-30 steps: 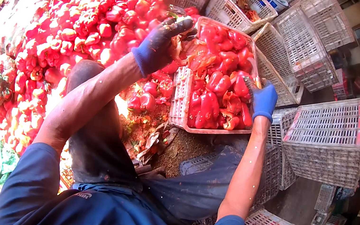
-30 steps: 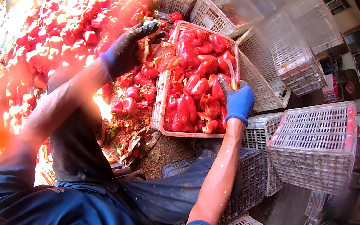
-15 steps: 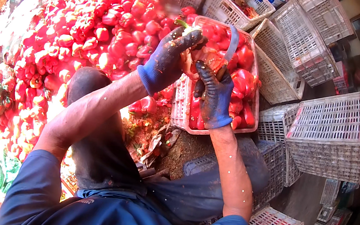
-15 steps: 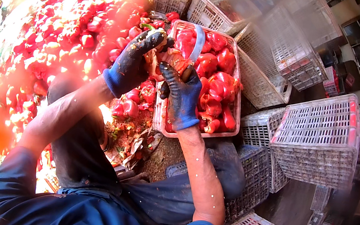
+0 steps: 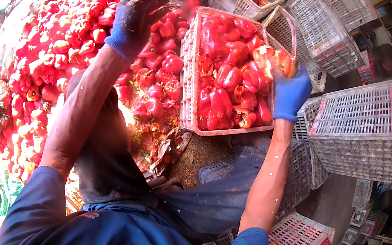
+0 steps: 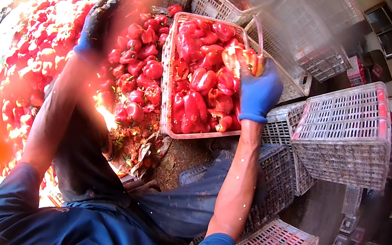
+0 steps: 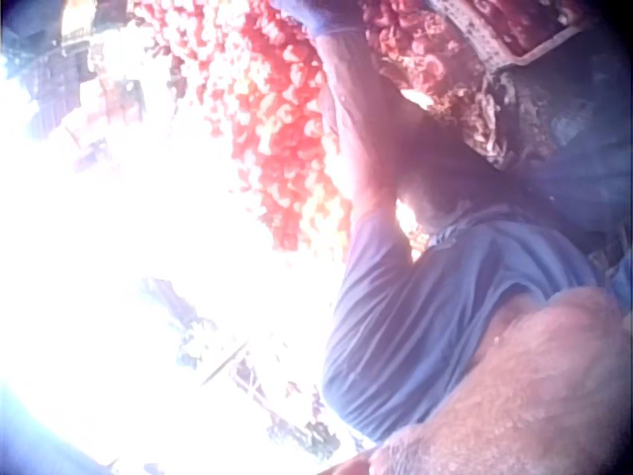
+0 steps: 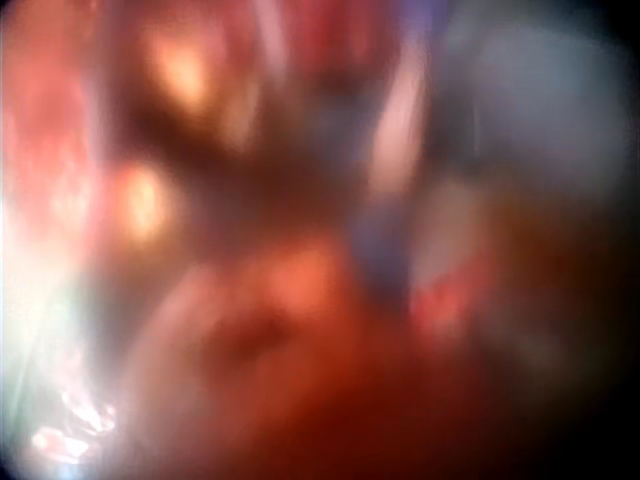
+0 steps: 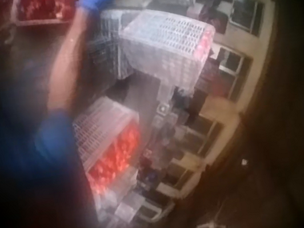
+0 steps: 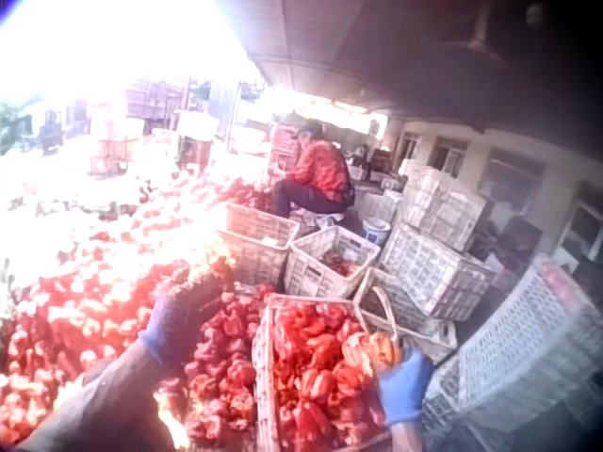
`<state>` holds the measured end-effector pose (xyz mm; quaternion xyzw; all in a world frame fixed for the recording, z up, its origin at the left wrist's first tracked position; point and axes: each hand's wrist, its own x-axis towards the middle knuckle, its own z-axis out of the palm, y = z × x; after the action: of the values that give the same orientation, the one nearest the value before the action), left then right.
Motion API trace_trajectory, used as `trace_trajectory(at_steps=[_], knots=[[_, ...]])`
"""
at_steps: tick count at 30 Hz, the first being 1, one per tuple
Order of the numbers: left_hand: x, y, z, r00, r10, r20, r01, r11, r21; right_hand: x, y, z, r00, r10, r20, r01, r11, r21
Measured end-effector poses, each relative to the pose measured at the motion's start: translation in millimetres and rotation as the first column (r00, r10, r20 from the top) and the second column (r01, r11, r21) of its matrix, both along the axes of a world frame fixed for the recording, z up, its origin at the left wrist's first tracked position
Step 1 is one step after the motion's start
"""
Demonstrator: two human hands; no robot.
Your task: The person cores red bell peppers using a curved knife. They remove the internal seeds and stems from each pepper and place the processed vegetables into a plastic crate.
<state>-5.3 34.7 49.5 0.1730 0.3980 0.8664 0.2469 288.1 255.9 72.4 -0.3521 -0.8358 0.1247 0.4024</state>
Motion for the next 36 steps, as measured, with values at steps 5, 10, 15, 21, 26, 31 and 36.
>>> trace_trajectory(at_steps=[5,10,15,21,26,31,36], knots=[[26,-9,11,0.993,-0.1,-0.067,0.096,0.994,-0.051,58,79,-46,0.767,-0.466,0.441,0.499,0.865,0.046],[4,-65,20,0.631,0.009,-0.776,-0.286,0.932,-0.221,46,92,-192,0.828,-0.284,0.484,0.423,0.883,-0.205],[-20,-107,55,0.987,0.164,0.006,-0.164,0.985,0.061,70,147,-264,0.983,-0.172,0.069,0.163,0.625,-0.763],[-16,-312,28,0.882,0.33,-0.336,-0.455,0.784,-0.422,67,160,-261,0.826,-0.455,0.332,0.559,0.734,-0.385],[60,-507,-39,0.963,-0.268,-0.021,-0.015,0.022,-1.0,75,170,-173,0.91,-0.309,-0.276,0.056,0.751,-0.657],[200,-625,-85,0.192,-0.587,0.786,0.618,-0.55,-0.562,8,61,-84,0.965,0.254,0.071,-0.251,0.967,-0.048],[127,-536,-73,0.152,-0.741,0.654,0.419,-0.55,-0.722,14,53,-66,0.844,0.272,0.462,-0.414,0.878,0.24]])
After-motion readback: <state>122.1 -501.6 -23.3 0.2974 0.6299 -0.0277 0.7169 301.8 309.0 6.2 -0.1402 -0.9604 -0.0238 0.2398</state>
